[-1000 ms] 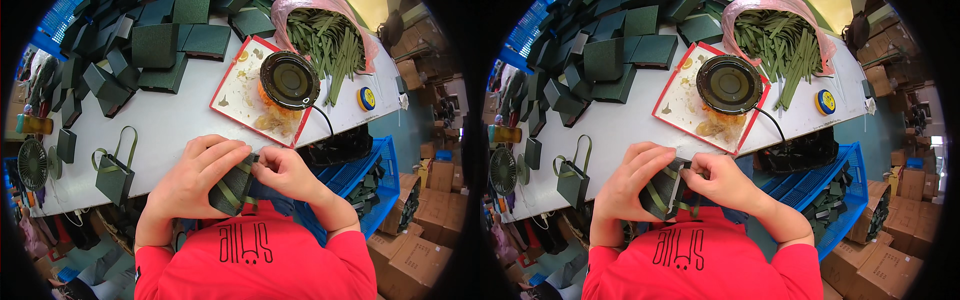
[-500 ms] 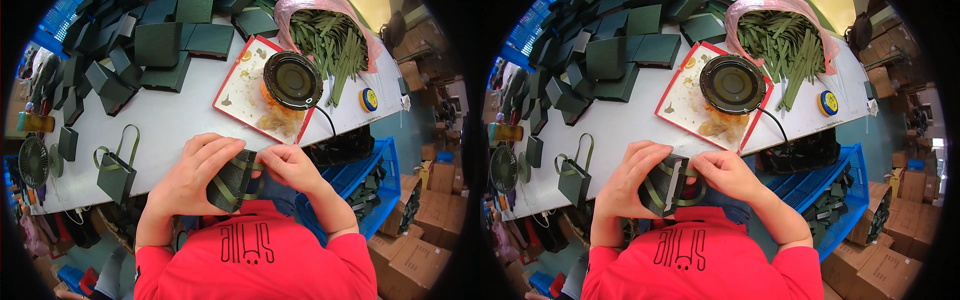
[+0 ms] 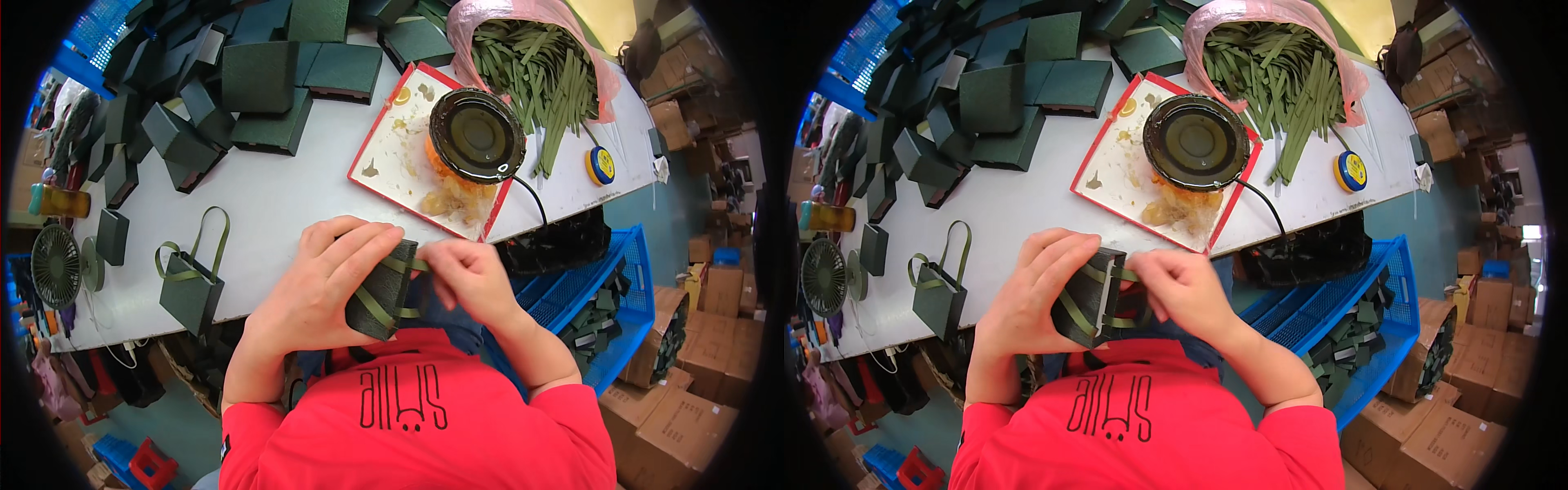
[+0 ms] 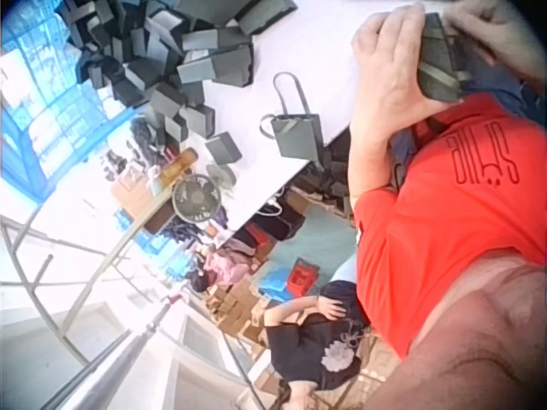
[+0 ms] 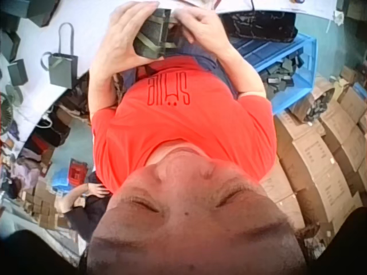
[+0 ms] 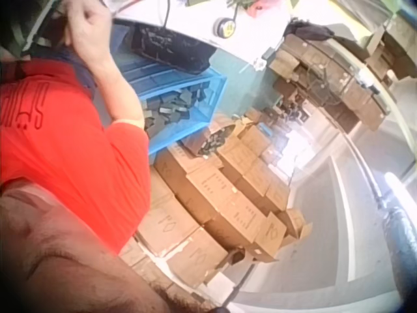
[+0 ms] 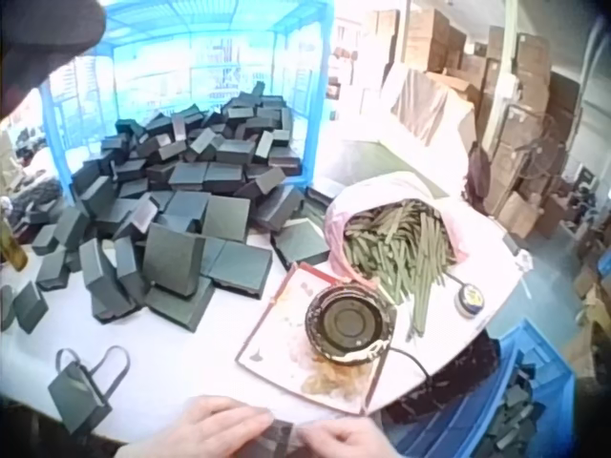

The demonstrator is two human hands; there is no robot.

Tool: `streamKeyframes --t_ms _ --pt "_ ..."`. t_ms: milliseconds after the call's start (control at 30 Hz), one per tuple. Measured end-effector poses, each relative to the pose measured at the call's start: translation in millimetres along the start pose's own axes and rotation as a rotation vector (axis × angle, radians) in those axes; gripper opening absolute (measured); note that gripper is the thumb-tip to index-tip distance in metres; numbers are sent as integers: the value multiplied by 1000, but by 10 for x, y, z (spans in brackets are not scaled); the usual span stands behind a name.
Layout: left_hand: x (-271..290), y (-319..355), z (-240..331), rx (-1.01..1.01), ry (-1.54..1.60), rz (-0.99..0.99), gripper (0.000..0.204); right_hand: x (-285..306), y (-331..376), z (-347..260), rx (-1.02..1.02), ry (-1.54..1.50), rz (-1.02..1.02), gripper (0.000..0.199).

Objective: The person attaches green fabric straps to small green rectangular boxes. They pick up a box, thread a strap through a slot on the side, and secure it, repeating this process for multiple units. The finished boxes are placed on the table.

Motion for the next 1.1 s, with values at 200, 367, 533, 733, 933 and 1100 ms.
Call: streamKeyframes --t_ms 200,367,533,733,933,1100 --pt "93 54 -100 73 80 45 100 681 152 -90 552 -545 356 21" --pt "103 73 -76 47 63 50 100 683 362 -284 777 -456 408 6" --pt "77 41 21 5 8 14 100 192 207 -409 600 170 290 10" --pt "15 0 98 -41 -45 -33 103 -97 20 -462 576 408 70 15" --pt "78 -7 -1 -4 20 89 108 280 112 -314 602 -256 291 5" --pt "288 213 -200 125 105 216 109 695 511 -536 907 -359 447 13"
Point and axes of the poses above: each hand's wrist, its own y-axis away from the middle knuckle, its own x-axis out of the back of the hand, z = x × y, the point moved 10 cm from there along -y, towards the middle knuckle, and after that the axes turned 3 degrees about -x, right-handed, at the moved point
